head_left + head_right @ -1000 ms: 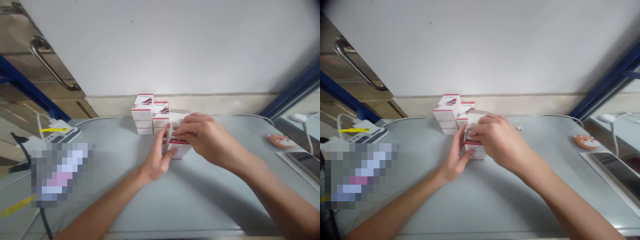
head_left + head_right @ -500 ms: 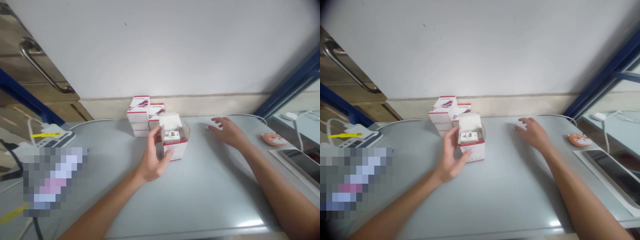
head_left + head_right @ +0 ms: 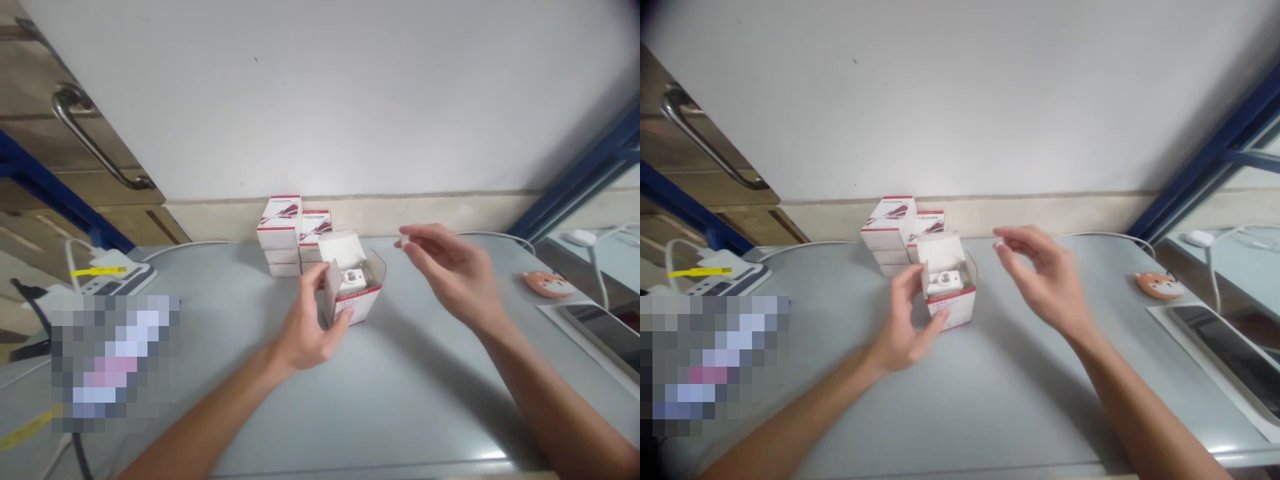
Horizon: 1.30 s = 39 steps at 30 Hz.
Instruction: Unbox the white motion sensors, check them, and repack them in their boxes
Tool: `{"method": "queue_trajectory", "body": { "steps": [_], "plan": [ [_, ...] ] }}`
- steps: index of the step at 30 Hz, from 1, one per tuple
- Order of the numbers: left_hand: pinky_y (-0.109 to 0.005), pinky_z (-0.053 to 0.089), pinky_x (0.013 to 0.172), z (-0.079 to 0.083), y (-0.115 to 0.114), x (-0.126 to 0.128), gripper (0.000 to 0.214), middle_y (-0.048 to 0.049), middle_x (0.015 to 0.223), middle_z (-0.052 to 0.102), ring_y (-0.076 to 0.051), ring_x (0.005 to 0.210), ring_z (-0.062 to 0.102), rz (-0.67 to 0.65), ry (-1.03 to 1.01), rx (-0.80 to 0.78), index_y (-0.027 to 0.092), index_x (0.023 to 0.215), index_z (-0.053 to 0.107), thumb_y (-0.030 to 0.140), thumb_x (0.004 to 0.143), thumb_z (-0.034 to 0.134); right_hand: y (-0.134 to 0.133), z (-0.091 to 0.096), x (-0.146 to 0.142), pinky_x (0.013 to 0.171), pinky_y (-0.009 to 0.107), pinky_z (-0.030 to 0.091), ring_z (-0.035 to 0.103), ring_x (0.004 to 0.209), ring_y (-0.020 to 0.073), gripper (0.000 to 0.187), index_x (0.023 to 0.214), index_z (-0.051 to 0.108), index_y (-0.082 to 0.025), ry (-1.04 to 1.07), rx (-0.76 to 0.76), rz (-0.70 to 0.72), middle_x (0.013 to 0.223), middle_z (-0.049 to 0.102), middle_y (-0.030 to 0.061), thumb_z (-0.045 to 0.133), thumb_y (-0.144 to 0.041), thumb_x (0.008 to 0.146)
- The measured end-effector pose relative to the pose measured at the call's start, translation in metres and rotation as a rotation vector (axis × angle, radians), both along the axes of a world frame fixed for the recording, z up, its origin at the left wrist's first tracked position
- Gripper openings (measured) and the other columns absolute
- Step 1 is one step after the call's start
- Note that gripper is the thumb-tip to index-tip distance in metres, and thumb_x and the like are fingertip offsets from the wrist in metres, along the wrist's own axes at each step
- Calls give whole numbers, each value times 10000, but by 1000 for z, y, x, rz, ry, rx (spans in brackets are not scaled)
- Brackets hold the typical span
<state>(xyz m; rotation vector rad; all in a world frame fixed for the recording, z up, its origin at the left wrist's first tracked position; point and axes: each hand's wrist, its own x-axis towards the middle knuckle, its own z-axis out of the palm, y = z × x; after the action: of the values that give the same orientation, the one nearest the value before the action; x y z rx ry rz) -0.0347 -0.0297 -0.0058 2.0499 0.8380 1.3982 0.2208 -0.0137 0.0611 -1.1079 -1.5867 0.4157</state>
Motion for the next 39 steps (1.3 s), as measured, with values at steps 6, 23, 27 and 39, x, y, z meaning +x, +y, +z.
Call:
{"method": "queue_trajectory", "body": {
  "steps": [6, 23, 27, 39],
  "plan": [
    [-500, 505, 1107, 1, 0, -1, 769, -157, 1472, 538, -310, 1342, 574, -21, -27, -25, 265, 1564, 241, 200, 936, 682, -17, 21, -30, 977, 426, 591, 723, 1087, 242, 154, 1121, 745, -278, -264, 151, 231, 1150, 772, 48, 692, -242, 981],
    [-541, 495, 1105, 4, 3, -2, 726, -164, 1455, 553, -307, 1303, 602, -65, -54, -5, 271, 1567, 228, 178, 971, 632, -21, -6, -23, 1098, 518, 547, 590, 1353, 307, 385, 1347, 631, -293, -253, 160, 219, 1453, 579, 124, 685, -213, 974],
    [-500, 510, 1074, 1, 8, -5, 721, -123, 1392, 552, -266, 1236, 621, -73, -85, 93, 307, 1563, 237, 143, 972, 616, -18, -23, -32, 1095, 536, 549, 593, 1346, 306, 293, 1297, 620, -288, -160, 89, 227, 1400, 586, 132, 642, -241, 1009],
    [-449, 519, 919, 14, 4, -7, 462, -100, 1226, 501, -255, 1070, 570, -95, 47, 46, 291, 1424, 431, 169, 991, 539, -19, -29, -34, 1112, 543, 544, 603, 1380, 302, 119, 1134, 632, -283, -4, 1, 386, 1565, 522, 102, 655, -247, 1023]
  ]
}}
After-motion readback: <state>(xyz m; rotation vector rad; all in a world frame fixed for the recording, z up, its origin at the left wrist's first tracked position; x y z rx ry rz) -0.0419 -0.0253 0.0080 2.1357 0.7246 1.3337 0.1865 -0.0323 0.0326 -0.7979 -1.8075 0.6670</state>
